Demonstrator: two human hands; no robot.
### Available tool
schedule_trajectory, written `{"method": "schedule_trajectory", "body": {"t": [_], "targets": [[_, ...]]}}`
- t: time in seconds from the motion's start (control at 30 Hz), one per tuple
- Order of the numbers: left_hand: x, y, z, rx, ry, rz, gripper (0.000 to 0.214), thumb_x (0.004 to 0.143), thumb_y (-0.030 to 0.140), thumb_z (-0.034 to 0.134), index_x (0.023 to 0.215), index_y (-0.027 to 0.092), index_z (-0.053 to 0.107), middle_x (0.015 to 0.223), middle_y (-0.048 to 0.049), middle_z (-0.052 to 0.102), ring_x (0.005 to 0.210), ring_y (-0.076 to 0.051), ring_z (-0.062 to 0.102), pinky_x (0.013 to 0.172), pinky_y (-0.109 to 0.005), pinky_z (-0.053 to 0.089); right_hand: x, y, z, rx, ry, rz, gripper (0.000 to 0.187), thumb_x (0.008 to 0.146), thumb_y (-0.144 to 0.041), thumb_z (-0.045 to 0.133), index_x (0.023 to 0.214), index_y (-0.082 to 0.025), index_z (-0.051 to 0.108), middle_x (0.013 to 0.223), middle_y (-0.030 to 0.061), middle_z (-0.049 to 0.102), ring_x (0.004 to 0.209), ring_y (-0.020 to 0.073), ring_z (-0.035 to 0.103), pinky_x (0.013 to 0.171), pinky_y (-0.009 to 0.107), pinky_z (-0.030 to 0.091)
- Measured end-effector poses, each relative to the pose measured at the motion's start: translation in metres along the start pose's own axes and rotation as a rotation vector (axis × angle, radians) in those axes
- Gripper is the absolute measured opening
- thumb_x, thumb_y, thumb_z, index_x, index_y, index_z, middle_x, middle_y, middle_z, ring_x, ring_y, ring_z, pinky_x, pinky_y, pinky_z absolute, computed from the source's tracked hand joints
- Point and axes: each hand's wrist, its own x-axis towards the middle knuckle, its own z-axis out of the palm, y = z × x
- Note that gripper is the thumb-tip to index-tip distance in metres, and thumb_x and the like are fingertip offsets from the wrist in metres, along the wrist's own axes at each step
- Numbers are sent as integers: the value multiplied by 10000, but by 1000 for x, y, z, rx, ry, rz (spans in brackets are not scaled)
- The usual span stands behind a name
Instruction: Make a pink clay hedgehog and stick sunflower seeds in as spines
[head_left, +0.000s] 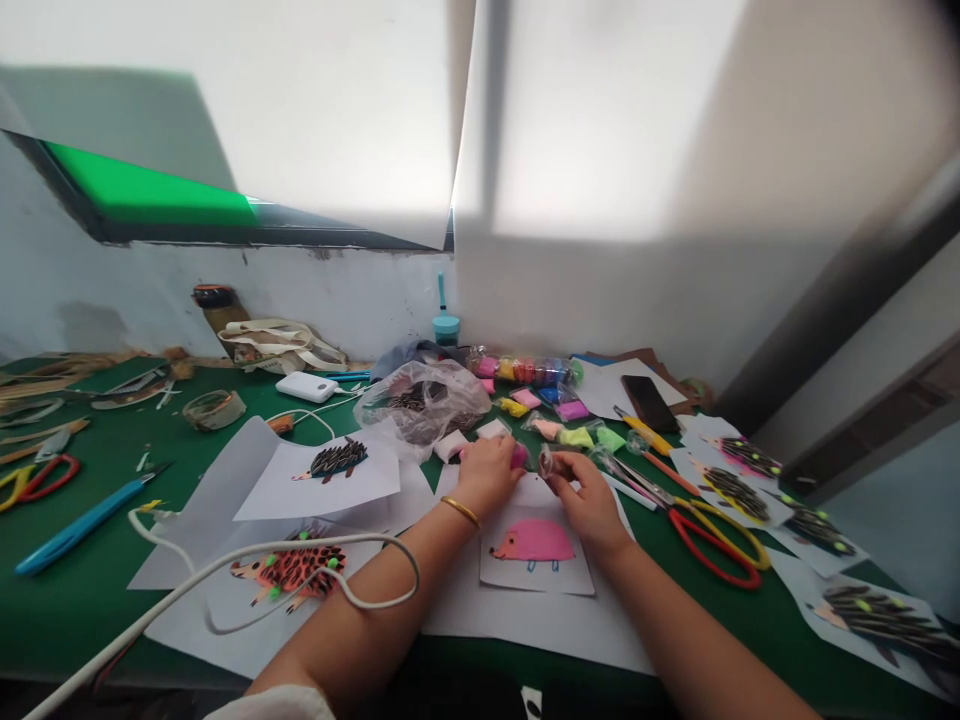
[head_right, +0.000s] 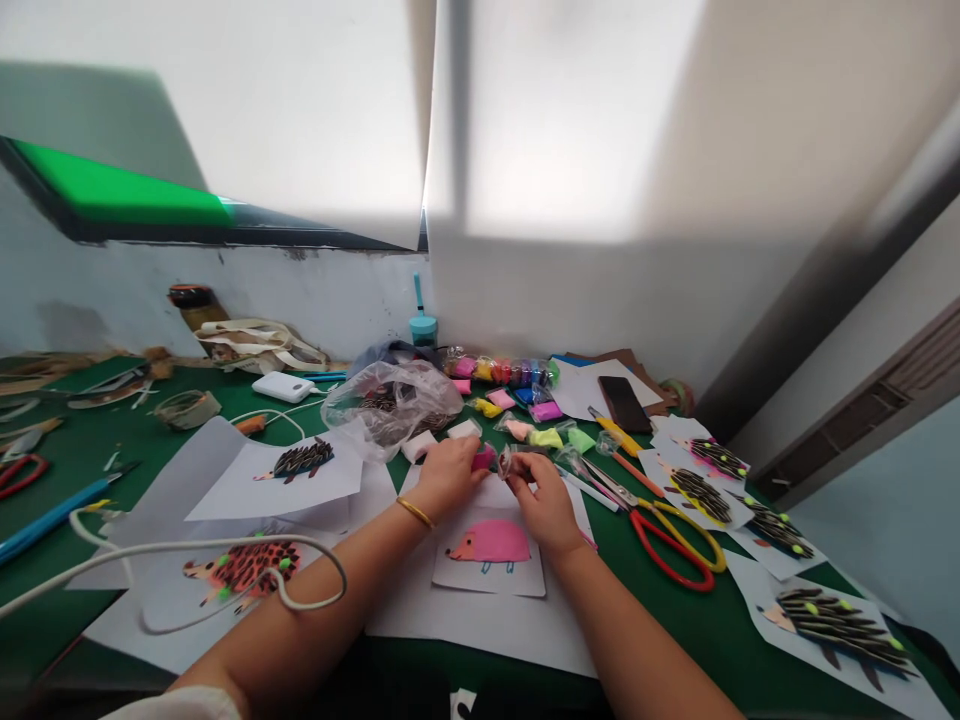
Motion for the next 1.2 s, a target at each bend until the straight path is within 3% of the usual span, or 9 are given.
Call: {"method": "schedule_trajectory", "body": {"t": [0.1,0.2,0.3,0.4,0.63,0.73,0.9,1.07,1.2], "targets": [[-3,6,-3,-11,47,31,126,888,292,634,983,209,640,1142,-98,627,1124,-283,536,948,-420,407,0,0,-1,-6,1,-14,201,909,-346,541,1014,-215,651,988,70,650,904,219,587,811,351,496],[-12,11,-8,-167,109,97,153,962,287,515,986,226,652,1096,-64,624,1064,-215,559,936,-361,429,0,-1,-2,-15,6,-50,157,919,-338,545,954,-221,645,955,62,642,893,217,580,806,349,489],[-20,12,-9,-402,156,152,108,906,248,598,991,218,656,1002,-40,628,965,-185,588,875,-314,470,-1,-3,-1,-28,-20,-111,135,926,-319,551,933,-223,645,973,68,646,933,226,586,840,364,491],[-24,10,-5,-458,150,136,144,843,142,626,953,219,678,960,-28,649,932,-180,603,845,-303,482,-2,-3,1,-68,-39,-171,119,928,-290,558,951,-230,657,1012,71,657,991,239,590,897,392,482],[-29,5,0,-321,137,164,180,844,151,656,996,225,718,966,-37,718,911,-197,642,826,-324,466,-5,-6,3,-166,-42,-215,157,952,-271,531,996,-241,679,1066,70,688,1047,248,594,939,420,479],[-29,1,2,-272,129,196,92,855,223,690,936,221,733,901,-31,726,867,-196,648,787,-320,449,-5,-10,4,-178,-77,-241,157,955,-247,521,998,-238,671,1054,70,692,1022,244,598,927,421,481],[-29,-4,5,-258,133,193,17,822,201,726,810,209,733,869,-27,707,840,-181,629,781,-311,431,-5,-15,5,-176,-140,-244,151,949,-207,499,964,-231,647,1015,73,675,997,242,582,898,411,476],[-33,-1,4,-184,156,196,20,858,189,672,847,192,688,931,-45,679,921,-216,596,849,-369,403,-5,-19,7,-203,-202,-216,66,906,-219,555,947,-215,607,958,67,644,921,230,567,822,373,469],[-35,-1,3,-45,151,252,66,902,219,616,849,186,639,921,-50,653,922,-230,574,840,-395,389,-5,-24,7,-281,-216,-219,116,913,-296,595,990,-212,617,925,60,637,875,225,551,773,347,442]]}}
